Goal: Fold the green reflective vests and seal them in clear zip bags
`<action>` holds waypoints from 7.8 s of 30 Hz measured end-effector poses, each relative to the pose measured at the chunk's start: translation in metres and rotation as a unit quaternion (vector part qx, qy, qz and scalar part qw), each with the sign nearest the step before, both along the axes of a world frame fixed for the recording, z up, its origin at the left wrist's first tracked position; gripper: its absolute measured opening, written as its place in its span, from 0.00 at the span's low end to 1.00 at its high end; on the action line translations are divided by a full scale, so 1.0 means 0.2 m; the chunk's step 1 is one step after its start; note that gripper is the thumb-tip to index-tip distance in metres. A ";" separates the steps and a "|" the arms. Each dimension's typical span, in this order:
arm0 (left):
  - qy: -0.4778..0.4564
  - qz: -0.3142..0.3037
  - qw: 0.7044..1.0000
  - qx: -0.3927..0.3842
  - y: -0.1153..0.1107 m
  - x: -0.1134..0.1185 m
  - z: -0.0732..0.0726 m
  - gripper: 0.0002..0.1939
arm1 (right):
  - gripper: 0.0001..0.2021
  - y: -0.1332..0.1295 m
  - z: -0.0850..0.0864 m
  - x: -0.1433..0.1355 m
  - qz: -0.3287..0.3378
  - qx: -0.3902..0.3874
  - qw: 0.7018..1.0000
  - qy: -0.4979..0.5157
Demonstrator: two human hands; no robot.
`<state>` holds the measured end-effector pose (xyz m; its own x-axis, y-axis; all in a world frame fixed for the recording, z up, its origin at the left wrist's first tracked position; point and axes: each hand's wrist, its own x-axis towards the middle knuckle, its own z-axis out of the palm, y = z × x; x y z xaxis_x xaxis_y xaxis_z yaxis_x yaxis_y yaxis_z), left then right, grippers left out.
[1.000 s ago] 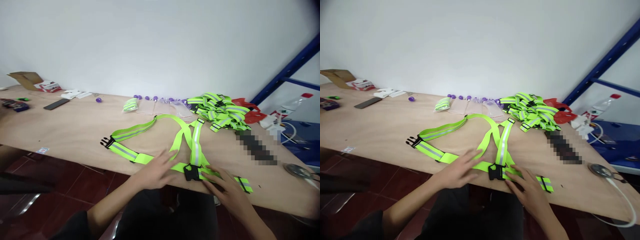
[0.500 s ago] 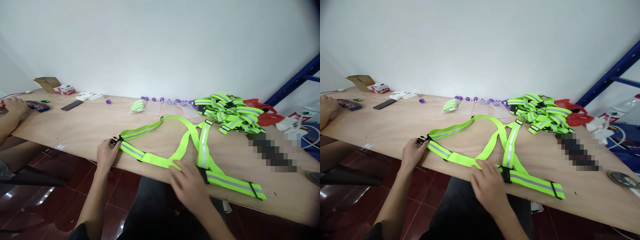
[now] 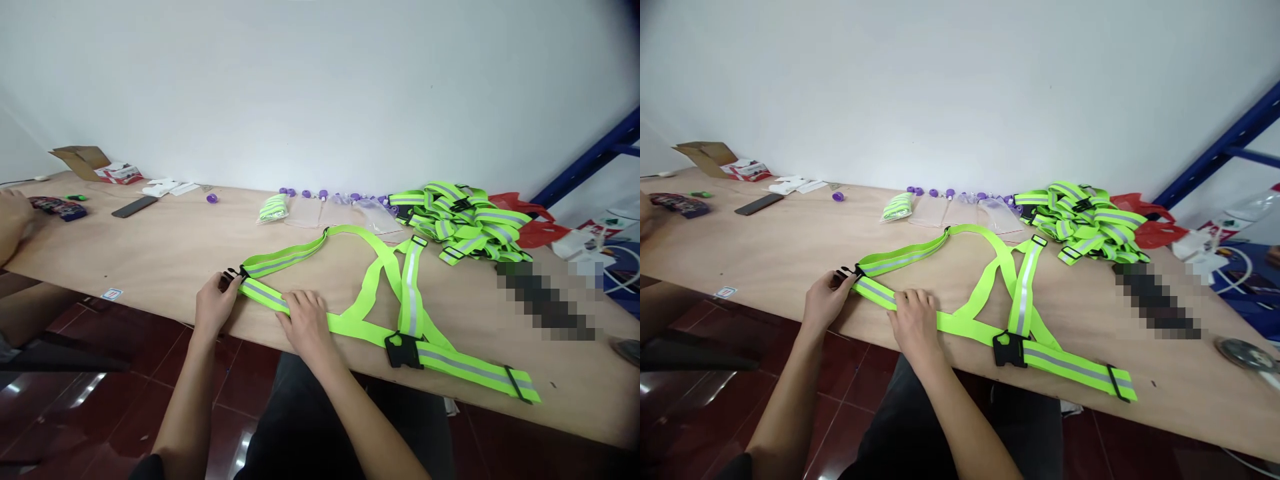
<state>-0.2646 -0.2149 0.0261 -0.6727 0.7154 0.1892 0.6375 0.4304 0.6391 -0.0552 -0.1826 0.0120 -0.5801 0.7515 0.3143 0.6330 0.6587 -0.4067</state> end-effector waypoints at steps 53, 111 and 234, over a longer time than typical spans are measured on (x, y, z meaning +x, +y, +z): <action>-0.496 -0.261 0.779 0.281 0.13 0.44 0.23 0.22 | 0.23 -0.11 -0.01 1.20 -0.105 -0.133 0.983 0.070; -0.101 -0.510 0.850 0.089 0.10 0.90 -0.04 0.09 | 0.16 -0.12 0.00 1.22 -0.170 -0.153 0.949 0.216; 0.235 -0.563 0.792 0.004 -0.10 0.77 -0.09 0.25 | 0.20 -0.06 0.16 1.10 0.046 0.029 0.992 -0.112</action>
